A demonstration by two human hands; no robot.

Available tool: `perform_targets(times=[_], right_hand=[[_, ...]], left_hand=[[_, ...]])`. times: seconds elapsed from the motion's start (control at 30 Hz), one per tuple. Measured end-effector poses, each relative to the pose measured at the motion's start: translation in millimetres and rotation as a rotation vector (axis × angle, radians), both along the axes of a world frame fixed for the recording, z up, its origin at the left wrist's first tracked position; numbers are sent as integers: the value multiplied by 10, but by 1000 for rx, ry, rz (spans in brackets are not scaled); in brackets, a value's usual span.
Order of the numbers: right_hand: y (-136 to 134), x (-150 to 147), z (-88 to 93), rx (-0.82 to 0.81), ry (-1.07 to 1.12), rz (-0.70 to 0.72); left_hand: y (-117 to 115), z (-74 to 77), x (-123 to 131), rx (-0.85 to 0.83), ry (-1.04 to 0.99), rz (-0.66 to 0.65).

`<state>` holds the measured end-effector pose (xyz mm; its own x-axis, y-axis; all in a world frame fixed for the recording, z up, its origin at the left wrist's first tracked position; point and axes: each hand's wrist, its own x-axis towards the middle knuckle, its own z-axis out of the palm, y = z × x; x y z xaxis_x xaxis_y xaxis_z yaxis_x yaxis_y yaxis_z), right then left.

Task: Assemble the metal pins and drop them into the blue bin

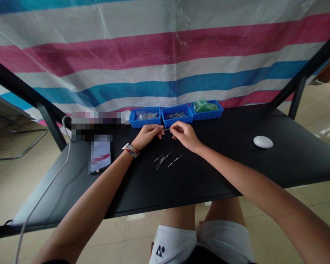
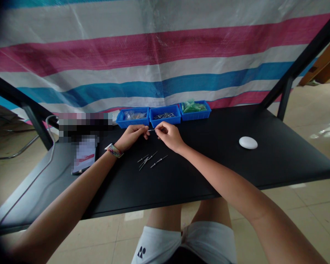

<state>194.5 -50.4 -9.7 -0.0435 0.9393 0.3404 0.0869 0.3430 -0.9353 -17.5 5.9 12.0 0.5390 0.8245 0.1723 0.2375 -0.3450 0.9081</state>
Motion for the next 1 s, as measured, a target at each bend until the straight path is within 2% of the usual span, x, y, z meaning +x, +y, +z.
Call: perform_targets(times=[0.4,0.67,1.0], right_hand=[[0,-1,8,23,-14,16],[-25,-7,51,-11,20,12],[-8,-13,11,2,-2,-30]], left_hand=[[2,8,-35,-45,-84,-83],[-9,18,-15,-17,-53,-51],[5,15,-14,-10,-15,-51]])
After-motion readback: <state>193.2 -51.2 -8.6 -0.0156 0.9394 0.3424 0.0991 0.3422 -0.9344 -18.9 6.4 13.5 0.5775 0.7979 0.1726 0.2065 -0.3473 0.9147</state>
